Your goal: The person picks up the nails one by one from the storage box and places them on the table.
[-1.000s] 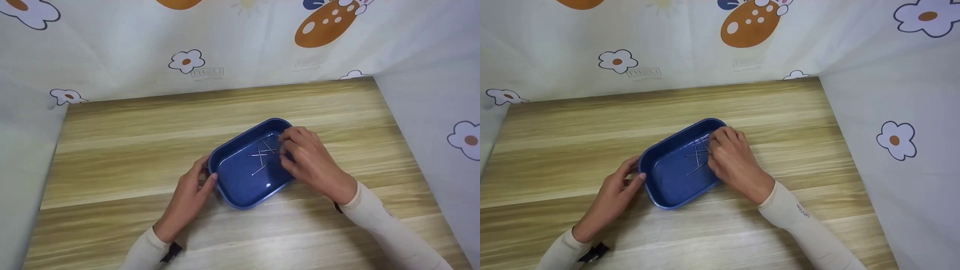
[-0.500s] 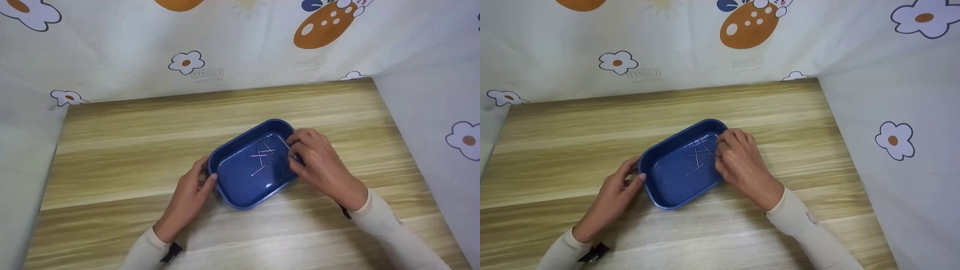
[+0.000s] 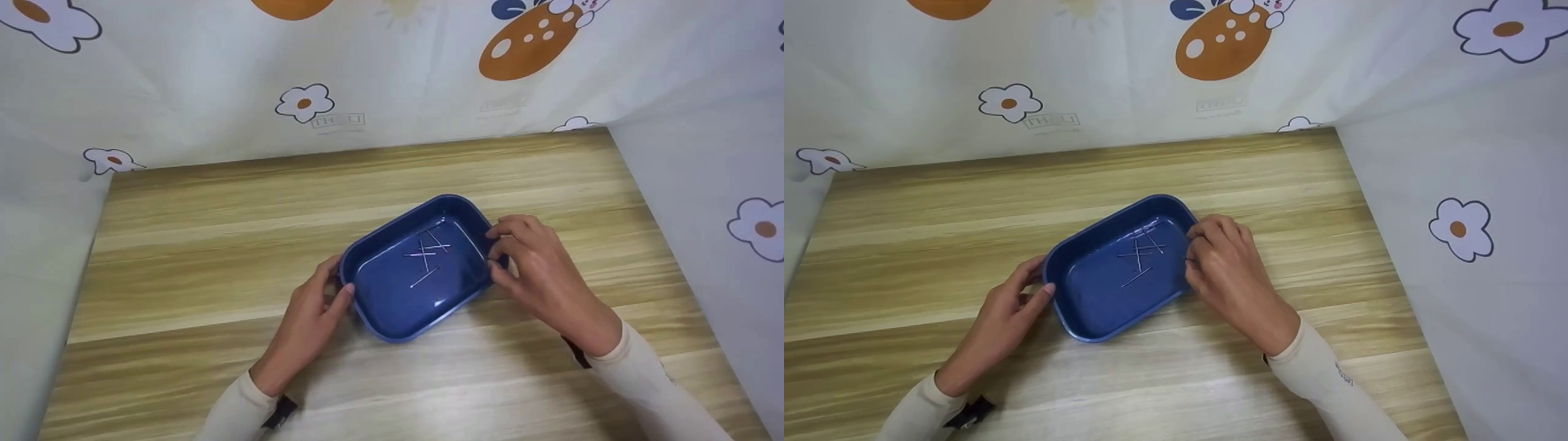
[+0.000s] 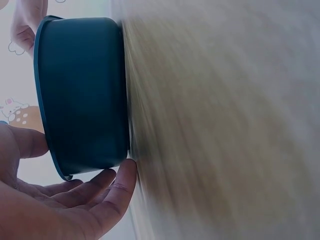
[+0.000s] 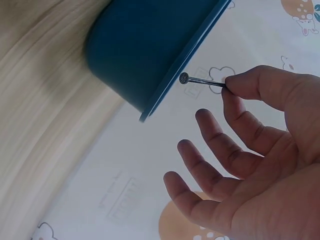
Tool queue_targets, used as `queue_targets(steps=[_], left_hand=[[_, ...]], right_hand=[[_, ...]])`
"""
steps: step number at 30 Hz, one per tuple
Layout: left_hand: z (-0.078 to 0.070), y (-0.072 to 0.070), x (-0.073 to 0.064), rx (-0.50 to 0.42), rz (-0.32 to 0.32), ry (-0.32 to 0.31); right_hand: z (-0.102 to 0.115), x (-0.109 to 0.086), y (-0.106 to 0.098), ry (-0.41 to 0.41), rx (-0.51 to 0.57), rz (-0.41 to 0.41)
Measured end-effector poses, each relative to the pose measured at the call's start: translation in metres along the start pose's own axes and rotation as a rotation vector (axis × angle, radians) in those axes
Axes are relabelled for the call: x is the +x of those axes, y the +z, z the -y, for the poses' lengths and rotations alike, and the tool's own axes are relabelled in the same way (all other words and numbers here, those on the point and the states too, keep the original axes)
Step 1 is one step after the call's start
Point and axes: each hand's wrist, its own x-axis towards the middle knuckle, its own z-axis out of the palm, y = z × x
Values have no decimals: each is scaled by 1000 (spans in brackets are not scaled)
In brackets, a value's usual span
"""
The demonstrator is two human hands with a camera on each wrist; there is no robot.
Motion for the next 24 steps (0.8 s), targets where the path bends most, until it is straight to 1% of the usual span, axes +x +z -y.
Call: queue_targets(steps=[3,8,14,17,24], left_hand=[[0,0,0,-4,-1,2],[0,0,1,-11,0,9],[-1,0,1,-24,11,-6],[-1,0,1,-21,13,-14],[0,0,1,-4,10,-4]], right_hand=[[-2,-4,-1,-6,1,-12],[-5,-11,-3,12,-4,-8],[-8,-19,-4,29,-11,-9],[-10,-22,-4,29,-8,-15],[-14,-31,-3,40,-12,-19]])
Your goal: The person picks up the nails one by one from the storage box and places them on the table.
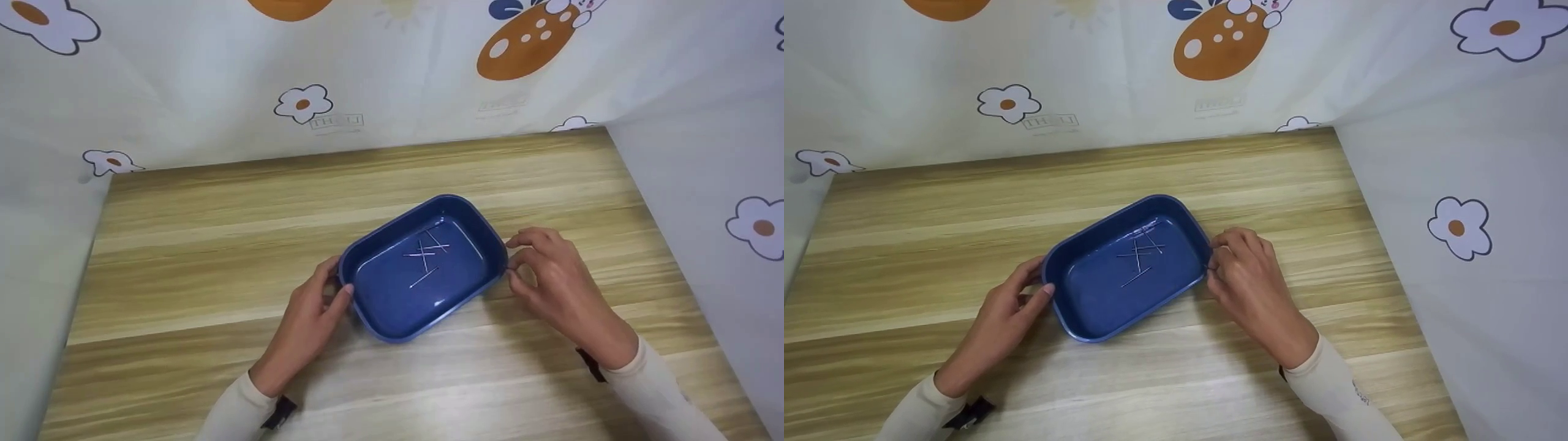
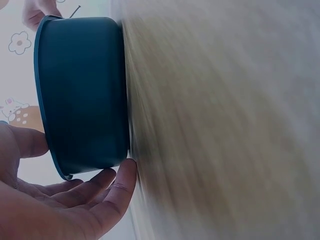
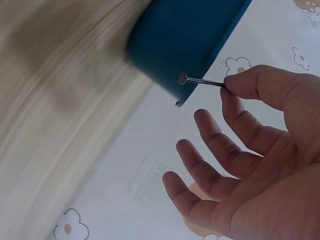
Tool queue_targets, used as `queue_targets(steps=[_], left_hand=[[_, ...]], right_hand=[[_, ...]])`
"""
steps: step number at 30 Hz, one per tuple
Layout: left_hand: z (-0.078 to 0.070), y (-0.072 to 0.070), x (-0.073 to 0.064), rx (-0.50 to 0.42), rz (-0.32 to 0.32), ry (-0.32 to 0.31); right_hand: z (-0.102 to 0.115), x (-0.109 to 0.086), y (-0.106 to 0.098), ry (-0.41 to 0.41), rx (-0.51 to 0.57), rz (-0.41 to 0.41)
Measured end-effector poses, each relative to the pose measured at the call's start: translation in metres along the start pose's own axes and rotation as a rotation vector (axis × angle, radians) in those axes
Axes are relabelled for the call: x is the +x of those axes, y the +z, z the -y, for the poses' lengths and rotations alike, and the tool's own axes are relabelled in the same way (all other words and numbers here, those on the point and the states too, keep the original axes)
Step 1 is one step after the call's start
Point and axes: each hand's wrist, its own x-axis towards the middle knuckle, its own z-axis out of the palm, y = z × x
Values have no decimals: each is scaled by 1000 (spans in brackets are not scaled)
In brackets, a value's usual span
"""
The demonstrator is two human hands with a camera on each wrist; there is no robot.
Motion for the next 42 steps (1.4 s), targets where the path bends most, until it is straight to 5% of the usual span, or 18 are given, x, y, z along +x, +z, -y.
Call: queue_targets(steps=[15,42], left_hand=[[0,0,-1,12,-7,19],[1,1,-1,-38,-2,8]], right_hand=[[-14,-16,5,16,-20,2],[-23,-26,26,70,-13,145]])
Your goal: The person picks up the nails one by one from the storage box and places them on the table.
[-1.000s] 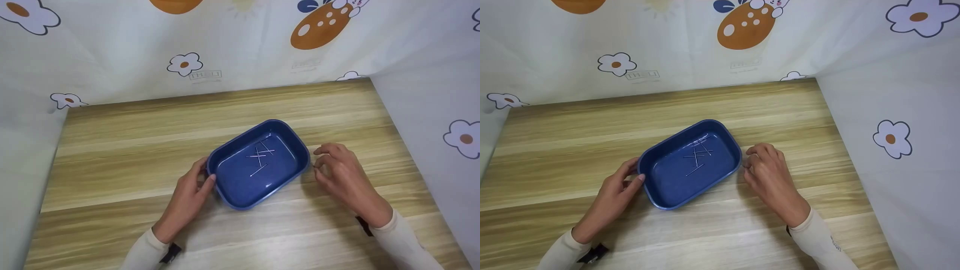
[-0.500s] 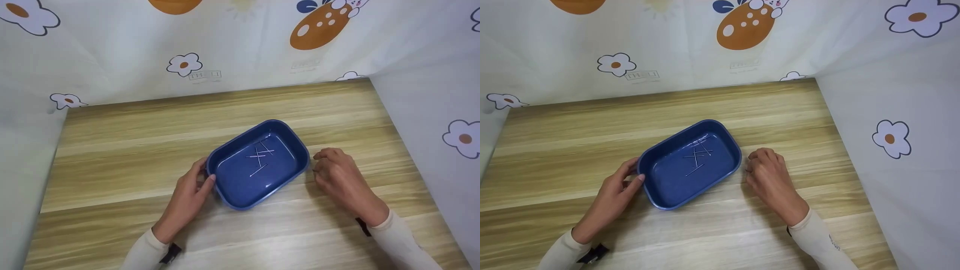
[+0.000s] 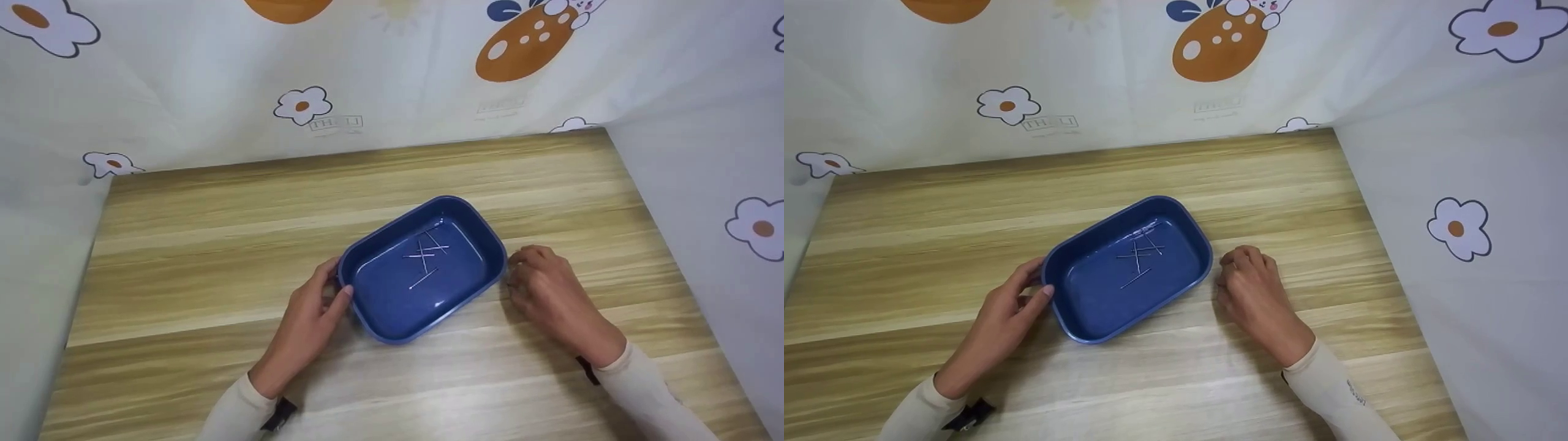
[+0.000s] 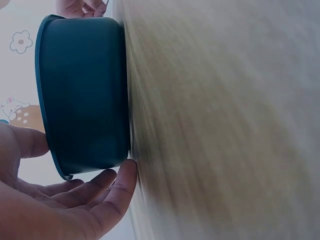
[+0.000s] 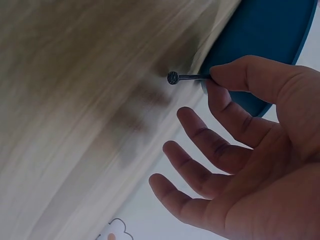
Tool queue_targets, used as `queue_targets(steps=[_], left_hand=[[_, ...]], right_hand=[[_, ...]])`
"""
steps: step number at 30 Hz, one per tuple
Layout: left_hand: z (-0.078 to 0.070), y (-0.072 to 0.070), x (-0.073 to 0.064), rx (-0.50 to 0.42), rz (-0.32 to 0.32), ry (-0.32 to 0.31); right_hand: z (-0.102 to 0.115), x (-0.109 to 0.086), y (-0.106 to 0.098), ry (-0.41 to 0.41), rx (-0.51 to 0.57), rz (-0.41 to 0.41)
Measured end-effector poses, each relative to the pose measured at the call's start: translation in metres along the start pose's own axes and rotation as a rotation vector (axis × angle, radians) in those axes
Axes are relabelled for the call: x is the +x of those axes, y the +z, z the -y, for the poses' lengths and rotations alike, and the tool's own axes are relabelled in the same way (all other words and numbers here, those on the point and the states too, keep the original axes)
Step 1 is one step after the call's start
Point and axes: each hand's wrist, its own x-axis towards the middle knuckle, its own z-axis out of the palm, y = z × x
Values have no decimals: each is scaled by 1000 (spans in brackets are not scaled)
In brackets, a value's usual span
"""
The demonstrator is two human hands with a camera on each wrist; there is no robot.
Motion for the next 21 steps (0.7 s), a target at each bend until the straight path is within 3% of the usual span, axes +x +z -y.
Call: queue_targets(steps=[21], left_hand=[[0,-1,-1,45,6,-6]], right_hand=[[0,1,7,3,-31,19]])
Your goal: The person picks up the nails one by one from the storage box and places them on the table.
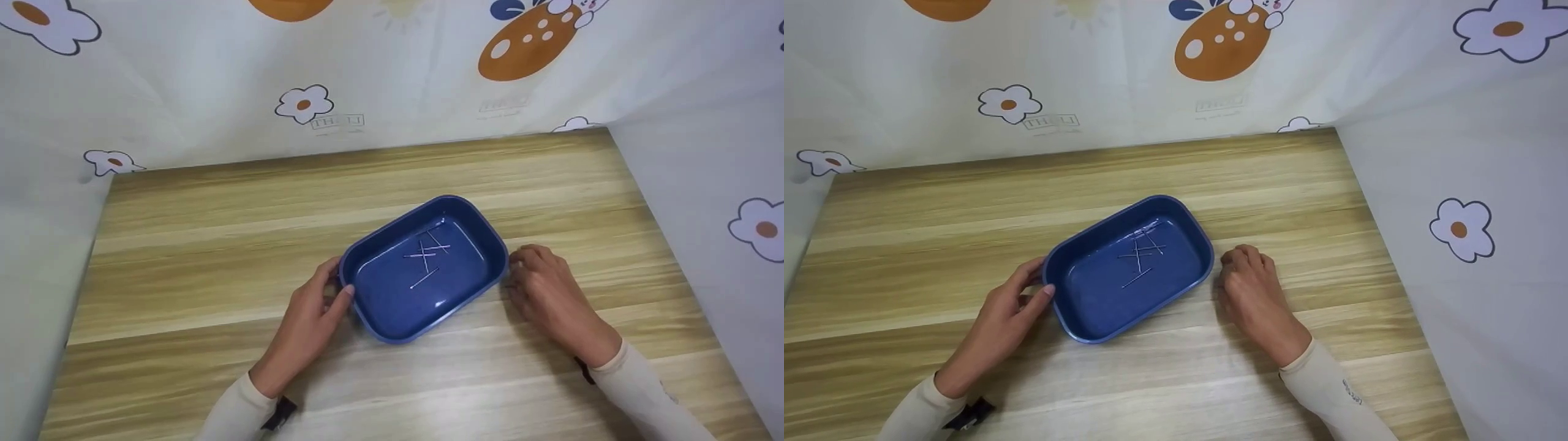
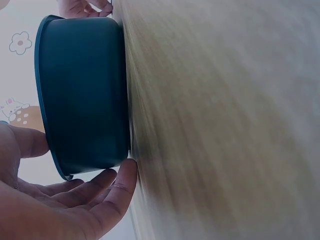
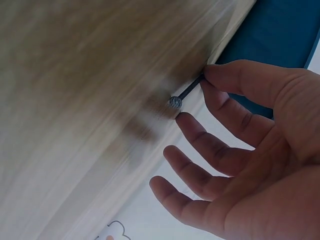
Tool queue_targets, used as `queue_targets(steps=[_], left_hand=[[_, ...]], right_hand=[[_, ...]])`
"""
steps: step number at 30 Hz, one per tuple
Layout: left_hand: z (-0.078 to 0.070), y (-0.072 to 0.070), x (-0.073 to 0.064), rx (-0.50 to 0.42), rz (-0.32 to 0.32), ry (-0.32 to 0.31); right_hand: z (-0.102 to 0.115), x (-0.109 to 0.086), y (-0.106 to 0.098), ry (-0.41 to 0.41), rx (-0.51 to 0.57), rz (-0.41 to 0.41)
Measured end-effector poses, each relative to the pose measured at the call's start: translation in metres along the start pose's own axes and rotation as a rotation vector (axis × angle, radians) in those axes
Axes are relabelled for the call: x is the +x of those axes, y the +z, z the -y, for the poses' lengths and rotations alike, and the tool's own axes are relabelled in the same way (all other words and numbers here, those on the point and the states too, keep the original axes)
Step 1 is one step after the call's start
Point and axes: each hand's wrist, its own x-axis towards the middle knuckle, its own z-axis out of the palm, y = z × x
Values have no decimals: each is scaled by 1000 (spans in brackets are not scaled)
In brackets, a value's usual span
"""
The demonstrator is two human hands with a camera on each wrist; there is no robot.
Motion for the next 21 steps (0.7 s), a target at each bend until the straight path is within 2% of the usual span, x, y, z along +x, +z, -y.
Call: queue_targets(steps=[10,15,18,21], left_hand=[[0,1,0,9,-2,-3],[1,1,1,-11,3,-3],[1,1,1,-27,6,-2],[1,1,1,-34,5,3]], right_hand=[[-1,-2,0,1,2,-12],[-1,-2,-5,3,22,-71],[1,-1,-9,34,51,-118],[5,0,-14,100,104,-145]])
